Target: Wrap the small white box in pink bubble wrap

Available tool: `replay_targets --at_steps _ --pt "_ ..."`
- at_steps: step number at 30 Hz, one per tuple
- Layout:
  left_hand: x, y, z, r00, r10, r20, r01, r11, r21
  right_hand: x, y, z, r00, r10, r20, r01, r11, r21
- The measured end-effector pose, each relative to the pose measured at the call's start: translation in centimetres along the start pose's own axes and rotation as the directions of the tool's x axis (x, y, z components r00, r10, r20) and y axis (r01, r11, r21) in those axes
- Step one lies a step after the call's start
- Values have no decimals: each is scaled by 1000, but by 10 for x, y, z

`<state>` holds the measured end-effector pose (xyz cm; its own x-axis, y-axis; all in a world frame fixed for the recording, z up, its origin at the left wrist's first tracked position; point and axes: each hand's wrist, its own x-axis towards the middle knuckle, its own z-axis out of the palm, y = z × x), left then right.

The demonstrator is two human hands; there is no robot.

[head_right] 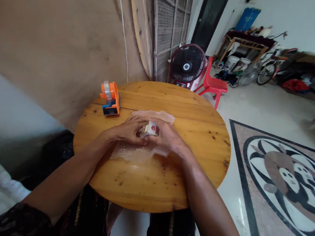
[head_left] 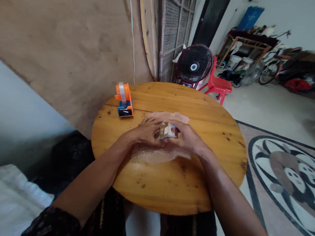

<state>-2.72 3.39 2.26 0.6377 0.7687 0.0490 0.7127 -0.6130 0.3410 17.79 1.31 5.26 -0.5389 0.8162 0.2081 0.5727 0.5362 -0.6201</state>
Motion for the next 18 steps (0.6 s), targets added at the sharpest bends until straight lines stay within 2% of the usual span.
replay_targets --at_steps 2,4,8,18 --pt "0 0 -1 999 5 32 -5 1000 18 0 3 4 997 23 71 -13 991 -136" --pt "-1 0 -2 999 -2 51 0 1000 29 -1 7 5 995 18 99 1 981 -196" --pt "-1 0 -4 998 -9 68 9 1000 2 -4 10 -1 993 -18 115 39 982 -184" --pt "0 -8 -3 993 -11 115 15 999 -35 -5 3 -11 981 97 170 -55 970 -237"
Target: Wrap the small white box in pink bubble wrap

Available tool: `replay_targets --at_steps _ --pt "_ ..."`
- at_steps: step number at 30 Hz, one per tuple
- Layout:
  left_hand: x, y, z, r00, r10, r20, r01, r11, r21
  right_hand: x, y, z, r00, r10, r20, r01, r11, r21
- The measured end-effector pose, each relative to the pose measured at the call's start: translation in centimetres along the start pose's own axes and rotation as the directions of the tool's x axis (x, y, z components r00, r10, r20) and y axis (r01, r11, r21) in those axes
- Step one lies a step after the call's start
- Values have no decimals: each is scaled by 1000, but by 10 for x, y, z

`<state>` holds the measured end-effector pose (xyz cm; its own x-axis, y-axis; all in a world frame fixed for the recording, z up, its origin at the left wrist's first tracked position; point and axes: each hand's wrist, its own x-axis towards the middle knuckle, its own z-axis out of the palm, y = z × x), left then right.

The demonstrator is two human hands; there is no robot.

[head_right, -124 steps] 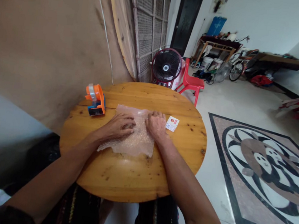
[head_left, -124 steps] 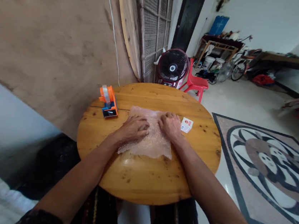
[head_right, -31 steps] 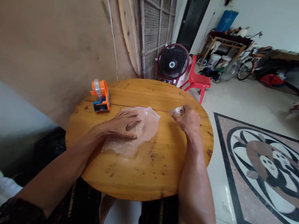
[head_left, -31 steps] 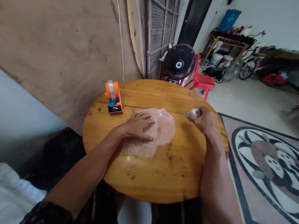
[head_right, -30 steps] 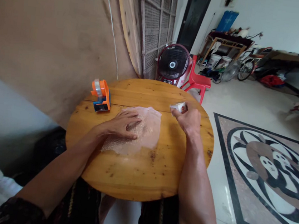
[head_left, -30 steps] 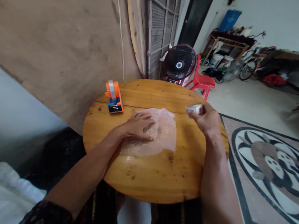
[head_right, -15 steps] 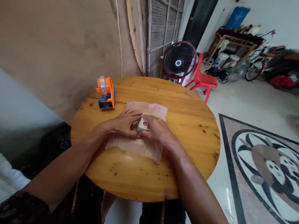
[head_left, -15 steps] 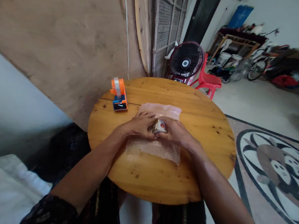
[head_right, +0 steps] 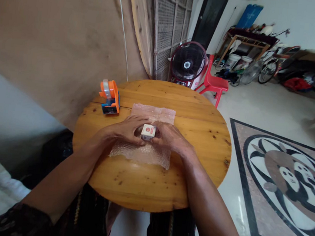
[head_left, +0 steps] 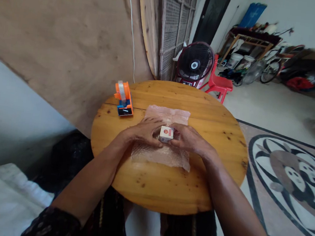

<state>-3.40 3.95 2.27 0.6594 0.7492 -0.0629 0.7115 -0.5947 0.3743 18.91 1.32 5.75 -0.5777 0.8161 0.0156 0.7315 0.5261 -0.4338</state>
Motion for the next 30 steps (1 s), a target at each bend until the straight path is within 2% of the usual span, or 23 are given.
replay_targets --at_steps 14,19,23,30 --pt "0 -3 2 1000 18 -18 -18 1000 -22 1 1 0 1000 -30 6 30 999 -29" --pt "2 -6 1 991 82 -110 -92 992 -88 -1 4 -2 996 -85 -11 85 995 57" --pt "3 -5 -4 979 142 -145 -164 975 -148 -3 10 -2 997 -72 -16 74 991 113" --pt "-7 11 -20 944 175 -279 -233 953 -192 -4 8 -3 993 -95 -67 102 990 102"
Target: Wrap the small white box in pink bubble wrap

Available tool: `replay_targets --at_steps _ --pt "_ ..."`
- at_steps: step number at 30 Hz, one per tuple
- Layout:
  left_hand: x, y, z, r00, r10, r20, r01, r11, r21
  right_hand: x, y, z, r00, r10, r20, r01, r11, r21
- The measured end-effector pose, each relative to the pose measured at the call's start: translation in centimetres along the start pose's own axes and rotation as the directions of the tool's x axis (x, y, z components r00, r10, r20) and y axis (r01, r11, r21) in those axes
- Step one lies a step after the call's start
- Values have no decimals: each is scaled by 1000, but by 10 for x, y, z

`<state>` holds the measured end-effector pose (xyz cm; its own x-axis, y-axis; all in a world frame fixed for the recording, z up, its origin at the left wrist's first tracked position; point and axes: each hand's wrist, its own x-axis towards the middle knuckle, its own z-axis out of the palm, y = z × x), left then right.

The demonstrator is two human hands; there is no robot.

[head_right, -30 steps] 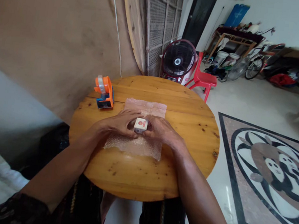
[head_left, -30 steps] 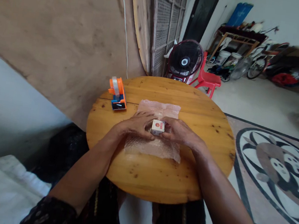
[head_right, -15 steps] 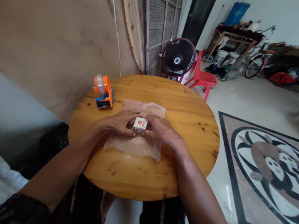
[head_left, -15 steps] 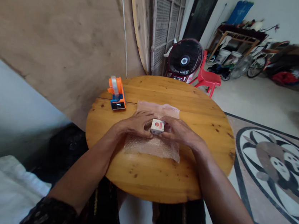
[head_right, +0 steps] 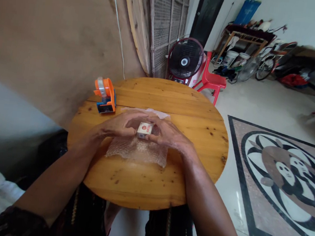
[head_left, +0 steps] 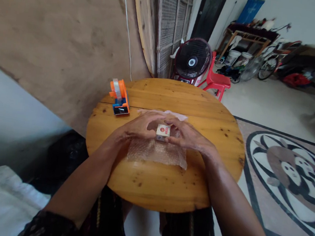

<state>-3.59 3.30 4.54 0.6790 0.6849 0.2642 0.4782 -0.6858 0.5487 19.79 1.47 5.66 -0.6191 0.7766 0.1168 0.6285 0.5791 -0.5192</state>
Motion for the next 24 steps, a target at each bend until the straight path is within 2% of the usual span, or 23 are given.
replay_targets --at_steps 5,11,18,21,24 --pt "-5 19 -4 989 -114 -95 121 990 79 2 -4 5 1000 9 18 -9 1000 6" --pt "-27 38 7 995 -95 -33 100 977 191 4 10 17 995 -56 -88 58 998 24" --pt "-53 62 19 985 -171 25 156 939 306 6 12 17 1000 -6 -4 7 994 114" --pt "-57 66 21 985 -168 41 143 928 344 6 11 15 1000 -7 -16 10 989 149" --pt "-58 65 25 990 -138 32 117 924 365 7 13 15 999 42 -20 -38 983 181"
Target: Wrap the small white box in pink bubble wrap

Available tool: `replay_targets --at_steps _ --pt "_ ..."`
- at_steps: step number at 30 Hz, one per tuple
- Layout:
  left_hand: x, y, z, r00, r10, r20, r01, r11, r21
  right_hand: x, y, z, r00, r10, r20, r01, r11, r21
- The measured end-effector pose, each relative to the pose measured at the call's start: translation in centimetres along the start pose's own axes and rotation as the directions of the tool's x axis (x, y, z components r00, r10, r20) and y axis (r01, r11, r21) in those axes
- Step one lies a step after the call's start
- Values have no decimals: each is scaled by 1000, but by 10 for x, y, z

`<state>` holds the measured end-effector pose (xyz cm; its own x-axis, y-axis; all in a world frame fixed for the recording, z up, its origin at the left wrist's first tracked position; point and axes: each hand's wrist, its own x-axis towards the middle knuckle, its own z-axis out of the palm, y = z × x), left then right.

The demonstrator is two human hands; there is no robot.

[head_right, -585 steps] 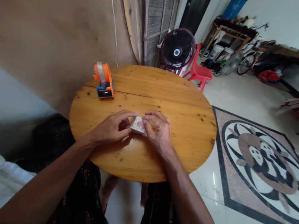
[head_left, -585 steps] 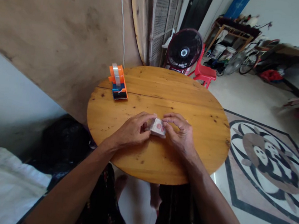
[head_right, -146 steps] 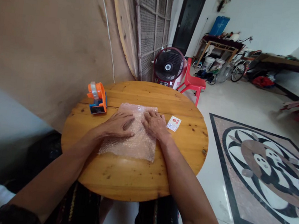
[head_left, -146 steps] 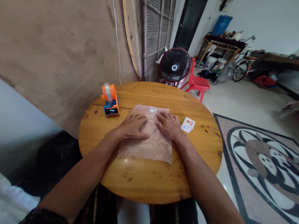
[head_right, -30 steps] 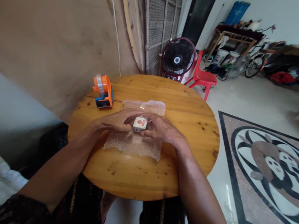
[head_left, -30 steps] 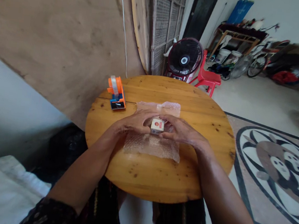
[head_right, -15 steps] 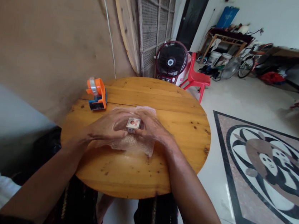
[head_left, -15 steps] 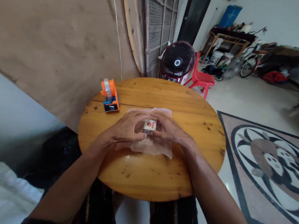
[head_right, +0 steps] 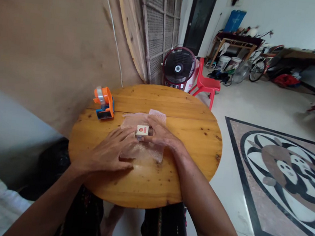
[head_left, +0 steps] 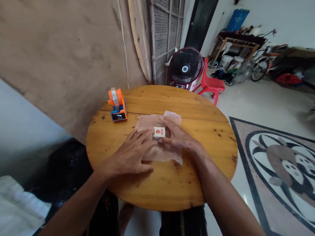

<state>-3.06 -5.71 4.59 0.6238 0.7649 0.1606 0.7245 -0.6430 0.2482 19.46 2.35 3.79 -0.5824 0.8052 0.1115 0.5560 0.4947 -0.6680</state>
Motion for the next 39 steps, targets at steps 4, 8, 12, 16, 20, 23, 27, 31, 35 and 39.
replay_targets --at_steps 4,8,12,16,20,23,27,31,35,39 --pt "2 -2 8 997 31 -74 -29 999 34 1 4 2 1000 4 10 -3 1000 -17" --pt "6 -3 10 985 23 -169 -25 1000 -4 2 4 4 999 -50 7 50 996 -69" --pt "9 -4 10 981 12 -194 -26 997 -70 2 -5 5 997 -65 -34 61 992 -109" --pt "10 -5 13 977 -13 -214 -14 992 -122 3 -13 4 998 -68 -9 67 994 -85" --pt "12 -7 16 969 -55 -242 10 983 -184 3 -10 3 998 -60 5 61 995 -82" --pt "14 -6 16 962 -98 -253 37 971 -238 1 -7 1 998 -37 60 42 996 -76" --pt "20 -4 11 962 -125 -244 56 961 -272 0 -5 -2 995 -36 97 36 999 0" --pt "29 -3 1 975 -108 -195 60 970 -236 3 5 -1 998 -12 69 6 996 90" --pt "40 -6 -7 987 -73 -143 43 978 -204 8 20 3 1000 -12 -12 13 993 121" --pt "49 -11 -9 981 -139 -134 105 966 -236 12 24 4 996 25 -82 -6 974 226"
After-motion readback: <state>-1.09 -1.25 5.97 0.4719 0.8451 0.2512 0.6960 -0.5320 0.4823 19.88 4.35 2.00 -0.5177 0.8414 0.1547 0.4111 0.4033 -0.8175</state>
